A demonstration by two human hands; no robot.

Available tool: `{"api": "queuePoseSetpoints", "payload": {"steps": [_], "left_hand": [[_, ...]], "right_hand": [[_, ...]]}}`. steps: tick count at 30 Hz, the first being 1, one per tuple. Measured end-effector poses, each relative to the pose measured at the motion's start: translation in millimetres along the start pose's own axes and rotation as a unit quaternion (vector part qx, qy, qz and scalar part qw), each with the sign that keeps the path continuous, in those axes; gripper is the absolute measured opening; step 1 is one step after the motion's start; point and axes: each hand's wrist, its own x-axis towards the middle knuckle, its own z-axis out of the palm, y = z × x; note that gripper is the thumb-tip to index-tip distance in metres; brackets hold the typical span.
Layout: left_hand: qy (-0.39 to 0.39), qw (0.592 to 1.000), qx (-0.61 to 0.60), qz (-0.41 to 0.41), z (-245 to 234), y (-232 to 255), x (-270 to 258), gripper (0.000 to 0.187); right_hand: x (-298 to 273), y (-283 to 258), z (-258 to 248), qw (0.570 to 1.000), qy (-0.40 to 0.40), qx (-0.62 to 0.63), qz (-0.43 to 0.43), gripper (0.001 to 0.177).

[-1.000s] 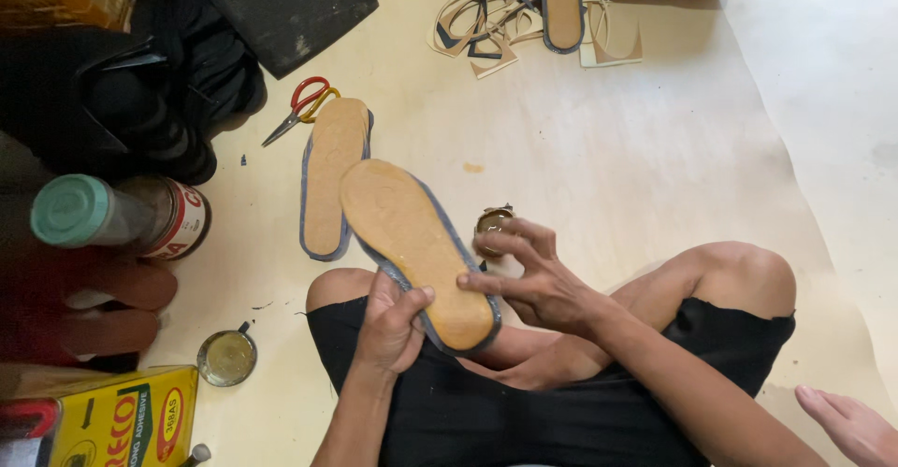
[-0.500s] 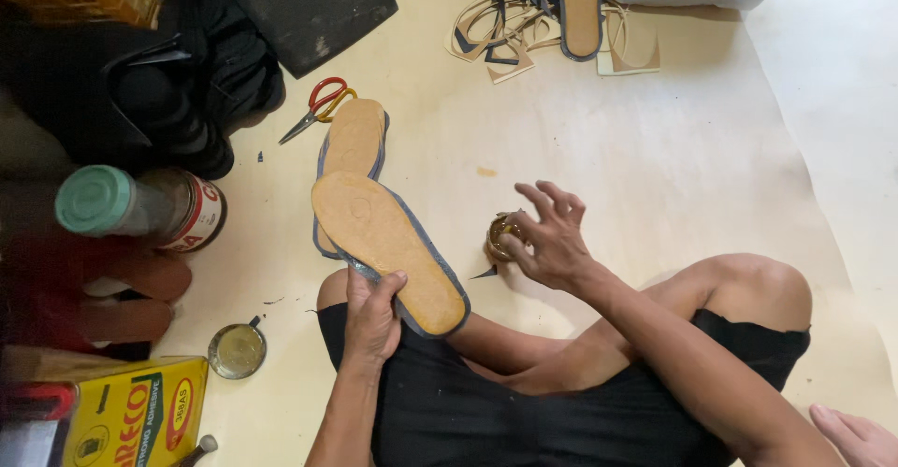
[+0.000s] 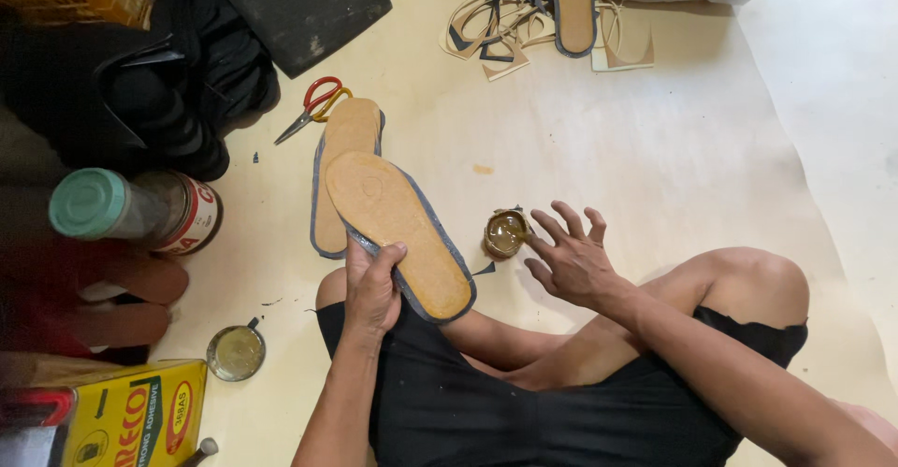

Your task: The person sits on the floor and applies glue to the edges of shoe insoles using a small brush. They handle several insoles one by one, coating the perimeter and placing them aside.

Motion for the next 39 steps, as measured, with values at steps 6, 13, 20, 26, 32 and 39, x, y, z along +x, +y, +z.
{"api": "queuePoseSetpoints", "payload": {"steps": [6,13,20,26,32,39], "left_hand": [[-0.016,1.000,-0.010,0.007,-1.4,-7.0,4.2,0.051],[-0.069,0.997,-0.025,-0.040,28.2,-13.3,-4.4,0.058],[-0.077,0.995,-0.031,-0.047,30.5,-9.1,2.0,0.058],[-0.161,0.979,-0.042,-0.117,37.7,-6.2,-23.5,0.069],[-0.314,0.945,-0.011,-0.095,27.9,-10.1,-44.0,0.072],[-0.402,0.897,0.166,-0.073,37.8,9.0,-55.6,0.065]], "right_hand": [[5.8,-2.1,-17.9,0.992,-0.004,0.121,0.038,0.023],[25.5,-31.5,-90.4,0.755,0.033,0.652,0.062,0.037],[-1.9,-52.1,-85.6,0.843,0.077,0.526,-0.083,0.052],[5.2,-34.7,-89.0,0.885,0.143,0.438,-0.072,0.043],[26.0,-16.1,-112.6,0.920,0.161,0.358,-0.024,0.048],[45.4,-7.5,-133.9,0.946,0.156,0.283,-0.036,0.056]]}}
